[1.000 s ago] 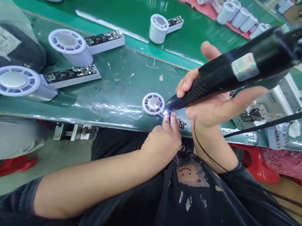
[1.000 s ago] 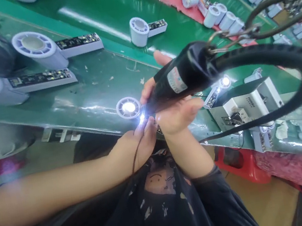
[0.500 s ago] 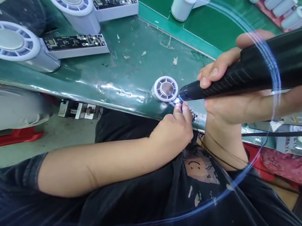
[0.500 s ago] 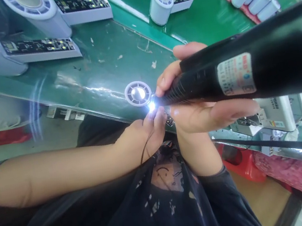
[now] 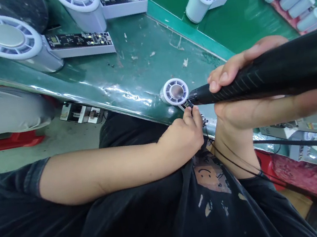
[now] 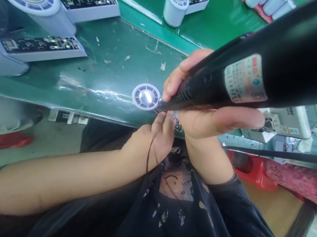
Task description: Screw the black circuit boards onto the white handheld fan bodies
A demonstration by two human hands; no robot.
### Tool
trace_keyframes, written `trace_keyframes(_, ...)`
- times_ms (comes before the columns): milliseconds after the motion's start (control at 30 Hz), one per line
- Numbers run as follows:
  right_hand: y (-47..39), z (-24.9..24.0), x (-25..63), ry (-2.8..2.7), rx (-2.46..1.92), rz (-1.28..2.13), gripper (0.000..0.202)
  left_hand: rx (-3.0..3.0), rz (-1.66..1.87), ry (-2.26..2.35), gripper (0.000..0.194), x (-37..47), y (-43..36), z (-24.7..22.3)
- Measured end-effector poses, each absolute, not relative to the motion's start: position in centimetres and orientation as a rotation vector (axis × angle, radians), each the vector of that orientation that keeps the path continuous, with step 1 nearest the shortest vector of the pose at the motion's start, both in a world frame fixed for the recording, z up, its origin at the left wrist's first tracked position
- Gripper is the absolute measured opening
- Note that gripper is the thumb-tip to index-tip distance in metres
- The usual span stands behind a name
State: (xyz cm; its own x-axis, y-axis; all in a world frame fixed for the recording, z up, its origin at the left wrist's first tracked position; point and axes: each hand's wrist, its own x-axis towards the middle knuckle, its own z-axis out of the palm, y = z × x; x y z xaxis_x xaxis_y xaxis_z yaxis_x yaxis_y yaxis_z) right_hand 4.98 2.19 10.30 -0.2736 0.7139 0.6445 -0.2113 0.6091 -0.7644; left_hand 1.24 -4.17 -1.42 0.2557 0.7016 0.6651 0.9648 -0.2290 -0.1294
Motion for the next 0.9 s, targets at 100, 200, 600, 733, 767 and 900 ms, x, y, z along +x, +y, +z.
trace_keyframes(100, 2.3, 9.8, 4.2, -1.656, -0.486, 0.866, 0.078, -2.055, -0.649, -1.507, 0.041, 1.4, -4.1, -1.5)
trace_keyframes(200, 2.5, 9.9, 4.0, -1.697, -0.539, 0.745, 0.070, -2.081, -0.663, -1.509, 0.041, 1.4, -4.1, -1.5)
trace_keyframes(600, 1.3, 10.2, 4.3, -1.511, -0.492, 0.821, 0.081, -2.165, -0.652, -1.583, 0.040, 1.4, -3.9, -1.2)
trace_keyframes(733, 1.2, 10.4, 4.3, -1.522, -0.476, 0.832, 0.075, -2.241, -0.601, -1.588, 0.042, 1.3, -3.9, -1.1)
trace_keyframes(767, 1.2, 10.4, 4.4, -1.513, -0.453, 0.843, 0.073, -2.234, -0.600, -1.573, 0.042, 1.2, -4.0, -1.1)
trace_keyframes(900, 1.7, 10.1, 4.7, -1.523, -0.426, 0.848, 0.080, -2.259, -0.567, -1.571, 0.044, 0.9, -4.2, -0.5)
